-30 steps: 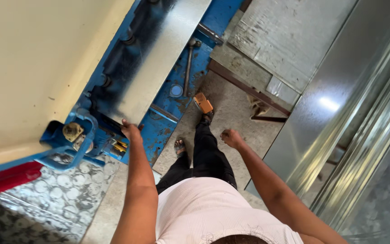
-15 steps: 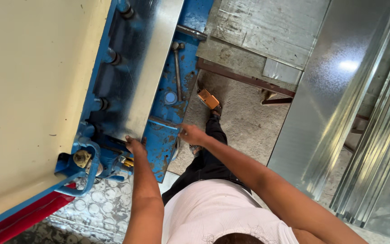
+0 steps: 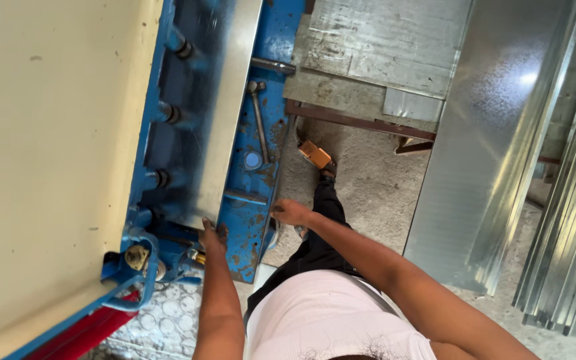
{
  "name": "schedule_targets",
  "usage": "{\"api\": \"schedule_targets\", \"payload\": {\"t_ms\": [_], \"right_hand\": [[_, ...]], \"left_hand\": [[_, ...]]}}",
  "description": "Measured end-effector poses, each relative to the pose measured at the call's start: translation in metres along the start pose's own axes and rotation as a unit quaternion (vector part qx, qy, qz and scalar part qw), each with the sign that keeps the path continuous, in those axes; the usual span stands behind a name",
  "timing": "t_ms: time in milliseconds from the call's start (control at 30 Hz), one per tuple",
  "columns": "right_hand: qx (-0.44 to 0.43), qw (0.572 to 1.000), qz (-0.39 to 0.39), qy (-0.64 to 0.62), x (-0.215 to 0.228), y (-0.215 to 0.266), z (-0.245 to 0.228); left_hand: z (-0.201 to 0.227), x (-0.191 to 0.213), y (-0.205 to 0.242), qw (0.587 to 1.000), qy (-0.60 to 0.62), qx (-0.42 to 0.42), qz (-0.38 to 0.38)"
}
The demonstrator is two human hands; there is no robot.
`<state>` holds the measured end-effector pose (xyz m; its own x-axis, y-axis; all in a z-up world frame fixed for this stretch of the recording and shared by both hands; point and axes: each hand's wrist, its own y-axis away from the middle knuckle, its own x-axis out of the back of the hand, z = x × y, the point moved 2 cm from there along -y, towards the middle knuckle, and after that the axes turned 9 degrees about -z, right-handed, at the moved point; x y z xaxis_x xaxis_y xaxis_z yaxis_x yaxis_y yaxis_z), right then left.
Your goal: The person repeatedly feeds rectangular metal sheets into a blue industrial bending machine. They align the sheet, pull the handle to bend the edge, and then remove the sheet to place it on a stack on the floor. This process is repeated for multiple sheets.
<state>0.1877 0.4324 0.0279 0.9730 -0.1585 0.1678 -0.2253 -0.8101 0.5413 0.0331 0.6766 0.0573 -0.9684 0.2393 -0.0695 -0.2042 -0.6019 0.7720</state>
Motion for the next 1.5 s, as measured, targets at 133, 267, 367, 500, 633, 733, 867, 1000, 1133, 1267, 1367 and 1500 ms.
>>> {"api": "schedule_targets", "payload": {"t_ms": [133,267,367,500,633,733,867,1000,1133,1267,1367,1500], "right_hand": [[0.039,0.967,0.018,-0.25,0.019,0.019,0.021],[-0.105,0.967,0.116,-0.203,0.059,0.065,0.06],[-0.132,0.937,0.18,-0.268,0.087,0.101,0.084],[-0.155,0.893,0.268,-0.326,0.111,0.14,0.107],[-0.157,0.861,0.314,-0.367,0.113,0.159,0.118],[-0.157,0.862,0.315,-0.364,0.098,0.164,0.116],[-0.14,0.879,0.279,-0.36,0.062,0.163,0.101],[-0.113,0.914,0.238,-0.309,0.02,0.154,0.077],[-0.012,0.945,0.181,-0.273,-0.025,0.14,0.054],[-0.023,0.966,0.117,-0.229,-0.056,0.115,0.039],[-0.021,0.976,0.148,-0.157,-0.069,0.104,0.032],[0.019,0.931,0.206,-0.301,-0.068,0.111,0.016]], "left_hand": [[0.003,-0.003,0.001,0.999,-0.042,0.003,0.012],[0.009,-0.004,0.005,0.995,-0.095,-0.003,-0.003],[0.011,-0.004,0.008,0.993,-0.116,-0.018,-0.014],[0.012,-0.006,0.014,0.989,-0.139,-0.039,-0.029],[0.014,-0.01,0.024,0.99,-0.133,-0.032,-0.047],[0.013,-0.011,0.029,0.992,-0.124,0.004,-0.018],[0.008,-0.008,0.032,1.0,-0.018,0.005,-0.02],[0.008,-0.012,0.026,0.999,0.022,0.015,-0.021],[0.002,-0.007,0.018,1.0,-0.004,0.001,-0.011],[-0.018,-0.006,0.02,0.996,0.032,0.062,-0.064],[-0.049,-0.013,0.05,0.983,0.055,0.137,-0.114],[-0.104,-0.039,0.112,0.964,0.026,0.2,-0.173]]}}
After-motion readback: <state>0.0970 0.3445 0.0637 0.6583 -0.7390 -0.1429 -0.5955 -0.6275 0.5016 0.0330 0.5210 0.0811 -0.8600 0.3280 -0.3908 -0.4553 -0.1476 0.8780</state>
